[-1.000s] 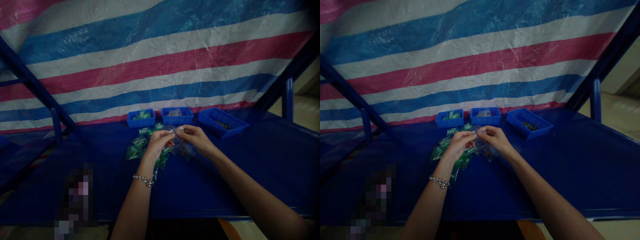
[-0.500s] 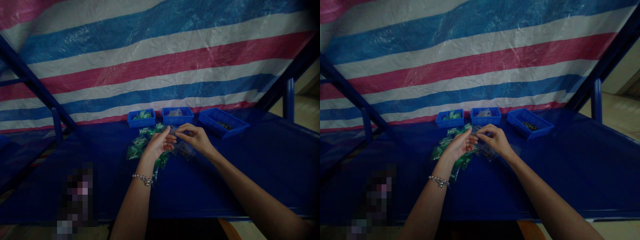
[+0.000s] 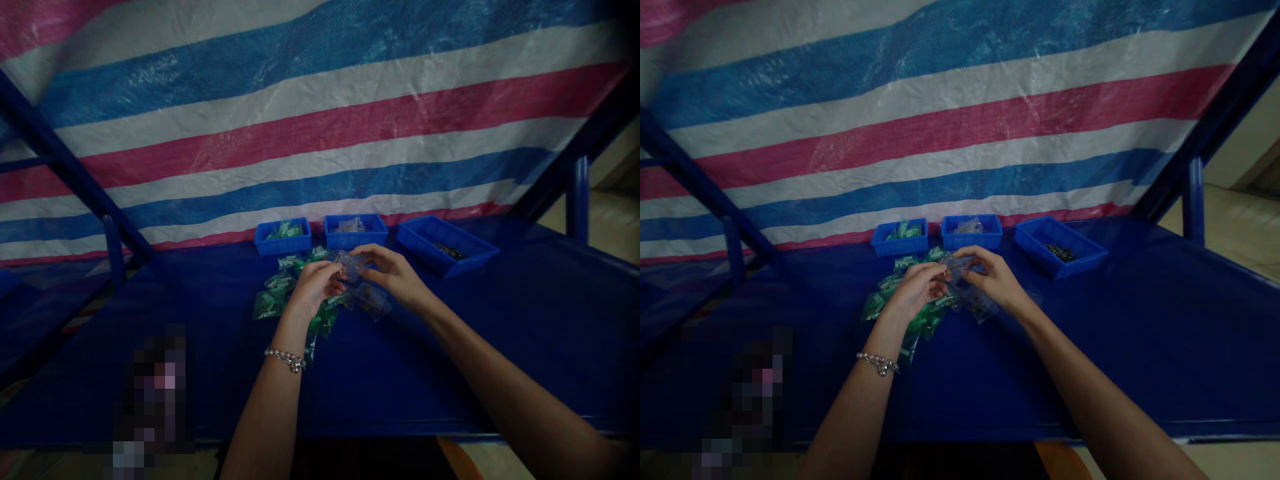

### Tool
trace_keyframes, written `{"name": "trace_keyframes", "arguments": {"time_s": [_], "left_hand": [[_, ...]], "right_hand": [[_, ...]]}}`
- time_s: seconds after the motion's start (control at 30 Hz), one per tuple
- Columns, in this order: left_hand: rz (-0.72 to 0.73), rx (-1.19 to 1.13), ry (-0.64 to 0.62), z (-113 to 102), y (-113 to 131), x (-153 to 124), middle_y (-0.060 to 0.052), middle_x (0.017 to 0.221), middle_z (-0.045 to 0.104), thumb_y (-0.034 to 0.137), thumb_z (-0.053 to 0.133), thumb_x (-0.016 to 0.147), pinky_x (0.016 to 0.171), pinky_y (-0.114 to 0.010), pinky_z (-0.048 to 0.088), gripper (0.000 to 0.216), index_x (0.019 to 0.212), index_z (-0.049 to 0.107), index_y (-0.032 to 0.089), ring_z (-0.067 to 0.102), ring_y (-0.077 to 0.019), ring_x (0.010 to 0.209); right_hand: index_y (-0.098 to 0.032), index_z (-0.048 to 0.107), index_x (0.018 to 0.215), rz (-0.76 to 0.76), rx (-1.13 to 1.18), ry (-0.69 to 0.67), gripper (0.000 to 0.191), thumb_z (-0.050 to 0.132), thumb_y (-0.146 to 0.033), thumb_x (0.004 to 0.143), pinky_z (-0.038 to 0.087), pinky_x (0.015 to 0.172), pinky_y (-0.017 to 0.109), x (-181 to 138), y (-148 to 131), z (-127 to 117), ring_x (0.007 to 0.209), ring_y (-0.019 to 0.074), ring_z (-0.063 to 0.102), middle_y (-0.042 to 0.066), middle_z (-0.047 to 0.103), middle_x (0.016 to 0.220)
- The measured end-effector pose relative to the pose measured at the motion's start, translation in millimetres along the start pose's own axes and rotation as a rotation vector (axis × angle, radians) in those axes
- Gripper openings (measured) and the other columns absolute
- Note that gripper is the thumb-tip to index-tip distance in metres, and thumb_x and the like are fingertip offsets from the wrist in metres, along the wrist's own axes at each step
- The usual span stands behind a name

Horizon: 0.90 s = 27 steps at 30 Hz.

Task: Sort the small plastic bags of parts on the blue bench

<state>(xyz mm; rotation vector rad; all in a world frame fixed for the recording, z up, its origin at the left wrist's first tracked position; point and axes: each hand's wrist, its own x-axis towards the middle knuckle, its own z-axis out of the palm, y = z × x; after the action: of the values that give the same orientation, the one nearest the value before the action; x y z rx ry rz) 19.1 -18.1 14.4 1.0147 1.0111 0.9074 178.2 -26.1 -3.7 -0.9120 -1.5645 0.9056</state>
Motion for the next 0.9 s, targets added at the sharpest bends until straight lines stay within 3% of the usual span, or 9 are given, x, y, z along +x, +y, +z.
{"name": "trace_keyframes", "arguments": {"time_s": [0.13, 0.27, 0.47, 0.7, 0.9], "left_hand": [[0.063, 0.032, -0.008, 0.5, 0.2, -0.6, 0.0, 0.061, 0.055, 0.019, 0.054, 0.073, 0.042, -0.017, 0.035, 0.01, 0.066, 0.053, 0.012, 0.051, -0.0049, 0.043], [0.074, 0.093, -0.042, 1.7, 0.4, -2.7, 0.001, 0.06, 0.054, 0.019, 0.054, 0.073, 0.045, -0.018, 0.037, 0.01, 0.065, 0.052, 0.013, 0.05, -0.0053, 0.045], [0.098, 0.183, -0.055, 3.7, -0.1, -4.4, 0.001, 0.057, 0.052, 0.02, 0.054, 0.074, 0.045, -0.017, 0.037, 0.014, 0.063, 0.05, 0.013, 0.05, -0.0055, 0.046], [0.058, 0.228, -0.035, 3.7, -2.9, -2.6, -0.001, 0.066, 0.057, 0.024, 0.056, 0.075, 0.043, -0.017, 0.038, 0.014, 0.072, 0.056, 0.011, 0.05, -0.0047, 0.046], [0.025, 0.229, 0.012, 1.0, -5.6, 0.3, -0.001, 0.059, 0.056, 0.027, 0.059, 0.074, 0.044, -0.017, 0.037, 0.018, 0.069, 0.058, 0.01, 0.05, -0.0048, 0.045]], "right_hand": [[-0.023, 0.054, 0.099, 0.205, 0.206, 0.062, 0.029, 0.059, -0.031, 0.071, 0.043, 0.057, 0.025, 0.2, -0.1, 0.8, 0.073, 0.0149, 0.056, 0.003, 0.061, 0.091], [-0.021, 0.058, 0.093, 0.326, 0.235, 0.039, 0.03, 0.054, -0.045, 0.075, 0.039, 0.049, 0.023, -0.7, -3.4, 2.8, 0.061, 0.0124, 0.055, 0.002, 0.06, 0.077], [-0.017, 0.061, 0.076, 0.337, 0.179, -0.089, 0.031, 0.068, -0.045, 0.064, 0.038, 0.047, 0.024, -2.2, -2.8, 4.8, 0.051, 0.0099, 0.049, 0.0, 0.057, 0.062], [-0.017, 0.059, 0.067, 0.3, 0.165, -0.026, 0.029, 0.068, -0.043, 0.062, 0.036, 0.047, 0.023, -1.4, 3.6, 4.1, 0.05, 0.0095, 0.046, -0.001, 0.055, 0.058], [-0.016, 0.057, 0.066, 0.305, 0.142, -0.012, 0.032, 0.068, -0.045, 0.061, 0.036, 0.047, 0.024, -0.3, 5.4, 3.8, 0.049, 0.0092, 0.045, -0.001, 0.053, 0.057]]}}
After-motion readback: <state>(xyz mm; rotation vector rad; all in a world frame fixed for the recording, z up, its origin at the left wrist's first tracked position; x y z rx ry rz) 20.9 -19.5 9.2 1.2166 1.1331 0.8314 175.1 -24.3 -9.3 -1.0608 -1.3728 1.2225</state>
